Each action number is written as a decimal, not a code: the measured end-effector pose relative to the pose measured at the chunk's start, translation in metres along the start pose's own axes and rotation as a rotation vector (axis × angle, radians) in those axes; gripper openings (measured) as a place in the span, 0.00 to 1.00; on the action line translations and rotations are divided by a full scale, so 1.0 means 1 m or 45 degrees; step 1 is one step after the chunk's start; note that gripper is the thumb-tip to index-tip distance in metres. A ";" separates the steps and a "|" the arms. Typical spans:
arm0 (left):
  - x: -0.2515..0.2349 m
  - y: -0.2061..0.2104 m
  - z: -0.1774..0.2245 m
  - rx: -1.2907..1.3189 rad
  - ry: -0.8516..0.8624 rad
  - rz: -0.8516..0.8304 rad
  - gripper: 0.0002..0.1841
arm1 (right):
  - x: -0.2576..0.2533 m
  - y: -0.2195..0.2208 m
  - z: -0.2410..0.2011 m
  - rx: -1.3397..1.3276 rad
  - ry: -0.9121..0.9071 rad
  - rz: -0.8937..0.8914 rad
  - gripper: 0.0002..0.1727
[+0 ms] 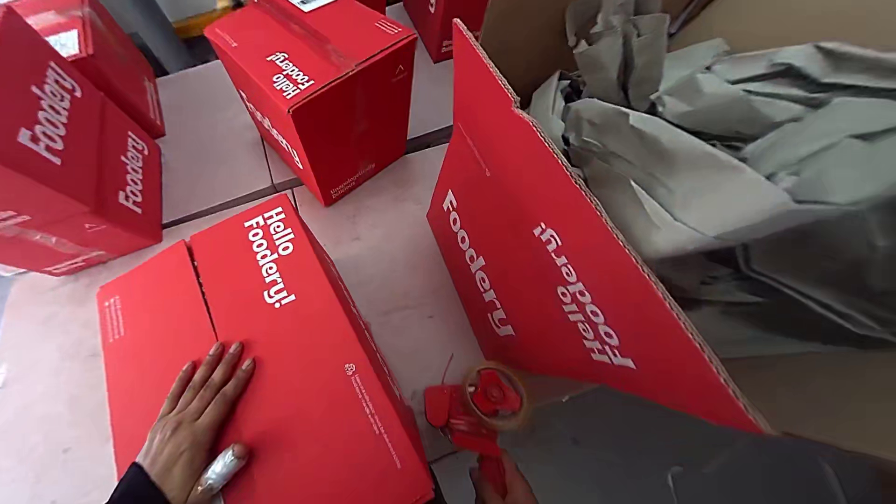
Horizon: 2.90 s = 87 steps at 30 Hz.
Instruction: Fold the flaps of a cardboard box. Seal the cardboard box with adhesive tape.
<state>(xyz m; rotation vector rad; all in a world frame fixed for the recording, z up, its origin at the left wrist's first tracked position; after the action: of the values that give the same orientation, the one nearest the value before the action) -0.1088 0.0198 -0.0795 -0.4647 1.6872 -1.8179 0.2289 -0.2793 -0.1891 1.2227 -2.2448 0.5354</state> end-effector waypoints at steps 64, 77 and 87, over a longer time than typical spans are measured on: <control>-0.079 -0.018 -0.076 0.444 -0.349 -0.172 0.55 | -0.041 0.450 -0.638 1.525 -1.299 0.295 0.28; -0.082 -0.018 -0.077 0.466 -0.319 -0.184 0.55 | -0.030 0.439 -0.585 1.692 -1.010 0.062 0.21; -0.083 -0.021 -0.075 0.400 -0.323 -0.286 0.55 | 0.020 0.406 -0.532 1.795 -0.804 0.020 0.19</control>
<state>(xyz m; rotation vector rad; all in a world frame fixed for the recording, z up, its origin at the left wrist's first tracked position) -0.0974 0.1312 -0.0558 -0.7349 1.1926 -2.0406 0.0094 0.2166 0.2040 2.2021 -2.2235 2.2106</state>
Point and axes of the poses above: each hand's wrist, its own x-axis away from the middle knuckle, its own y-axis out of the palm, z = x × y, the point moved 2 cm from there along -x, towards the middle knuckle, and after that the axes turned 7 degrees about -x, right-handed, at the moved point
